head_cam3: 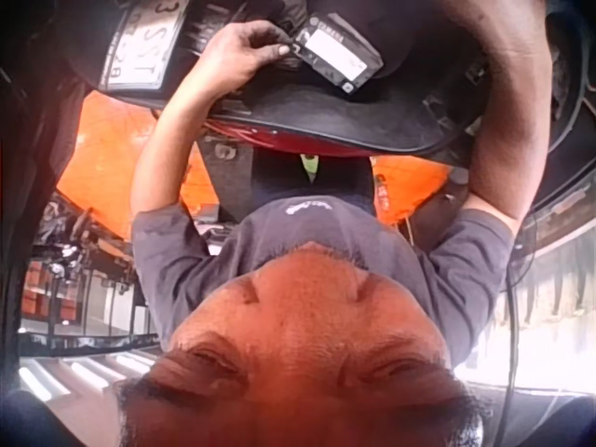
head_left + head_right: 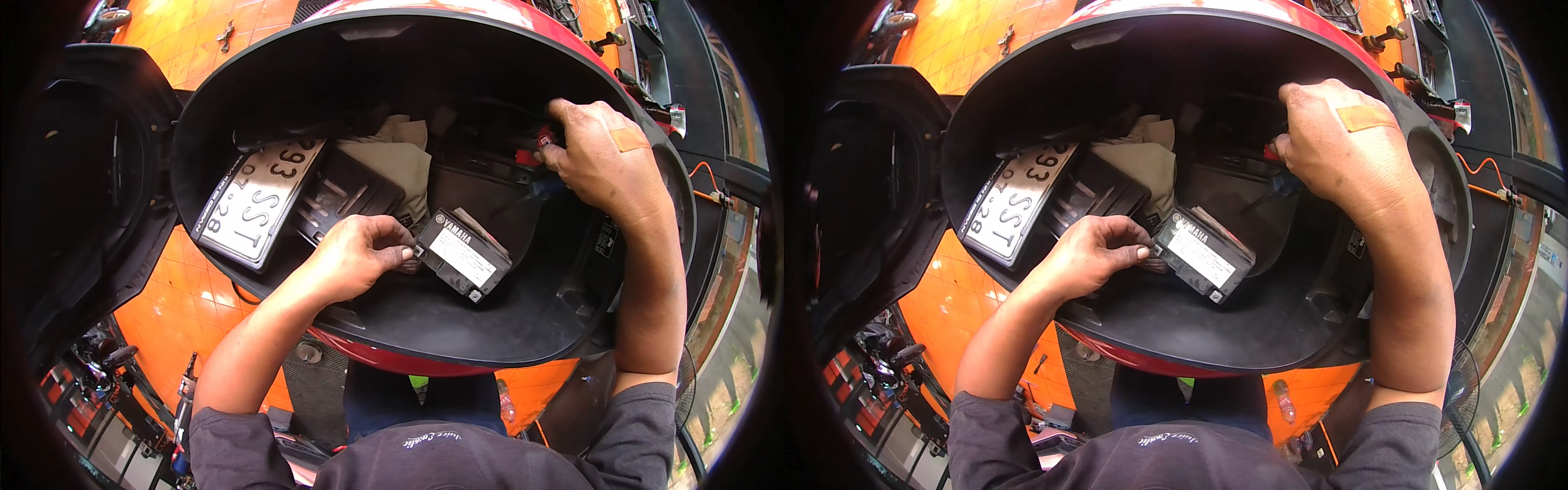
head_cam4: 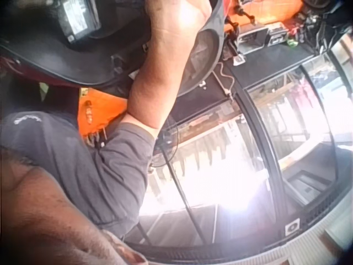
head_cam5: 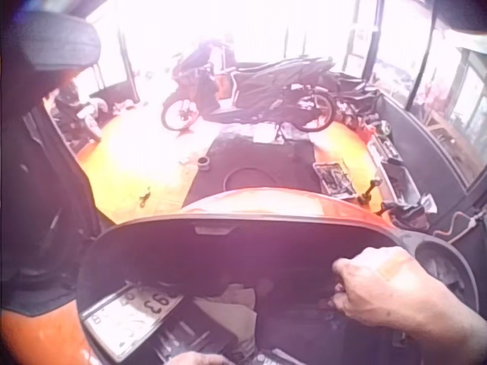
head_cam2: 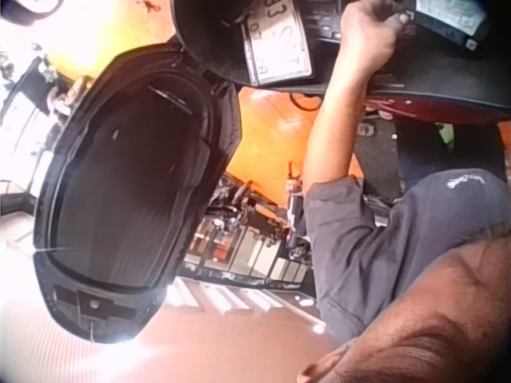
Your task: The person disconnects and removes a battery from a motorcycle's under-seat storage compartment and then uses a screwdriver to tighten a screw on the vehicle's body.
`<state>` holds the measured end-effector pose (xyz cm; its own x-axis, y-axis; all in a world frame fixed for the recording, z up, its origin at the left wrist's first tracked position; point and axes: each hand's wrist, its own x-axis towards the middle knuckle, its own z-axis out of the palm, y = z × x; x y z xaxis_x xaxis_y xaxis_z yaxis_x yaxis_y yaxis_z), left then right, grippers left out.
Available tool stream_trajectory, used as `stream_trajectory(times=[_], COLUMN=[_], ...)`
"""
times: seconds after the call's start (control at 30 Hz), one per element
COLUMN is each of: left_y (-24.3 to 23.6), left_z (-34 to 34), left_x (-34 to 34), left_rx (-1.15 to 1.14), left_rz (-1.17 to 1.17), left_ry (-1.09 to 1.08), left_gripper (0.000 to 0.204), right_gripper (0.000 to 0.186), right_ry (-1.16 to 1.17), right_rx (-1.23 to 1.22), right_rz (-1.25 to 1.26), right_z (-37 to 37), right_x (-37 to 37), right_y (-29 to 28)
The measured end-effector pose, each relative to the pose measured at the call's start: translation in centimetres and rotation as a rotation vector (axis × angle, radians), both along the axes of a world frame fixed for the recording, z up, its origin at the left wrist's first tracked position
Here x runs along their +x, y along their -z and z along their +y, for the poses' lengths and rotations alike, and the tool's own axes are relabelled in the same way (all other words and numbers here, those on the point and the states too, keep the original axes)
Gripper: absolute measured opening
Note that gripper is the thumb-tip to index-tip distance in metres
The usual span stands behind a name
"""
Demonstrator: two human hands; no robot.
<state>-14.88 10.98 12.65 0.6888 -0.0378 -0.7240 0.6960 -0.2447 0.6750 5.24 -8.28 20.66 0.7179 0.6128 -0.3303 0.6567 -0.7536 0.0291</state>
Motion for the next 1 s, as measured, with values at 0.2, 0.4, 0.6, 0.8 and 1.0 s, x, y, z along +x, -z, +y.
stream_trajectory(times=[0.2,0.4,0.6,0.8,1.0], left_y=[0.0,0.2,0.2,-0.1,-0.3], left_z=[-0.4,-1.1,-1.6,-2.3,-2.5], left_x=[0.1,-0.4,-1.0,-1.1,-1.0], left_rx=[-0.03,0.114,0.393,0.525,0.559], left_rz=[-0.069,-0.36,-0.535,-0.622,-0.679], left_ry=[0.06,0.14,0.229,0.333,0.4], left_gripper=[0.018,0.016,0.012,0.013,0.014], right_gripper=[0.03,0.033,0.035,0.034,0.038], right_ry=[-0.001,0.008,0.066,-0.012,-0.064], right_rx=[0.049,0.057,0.018,0.134,0.246], right_rz=[0.007,0.03,0.038,-0.027,-0.108], right_z=[-0.6,-0.7,-0.1,-1.1,-2.0], right_x=[0.3,0.3,0.1,0.0,0.2], right_y=[-0.3,-0.6,-1.0,-1.1,-1.9])
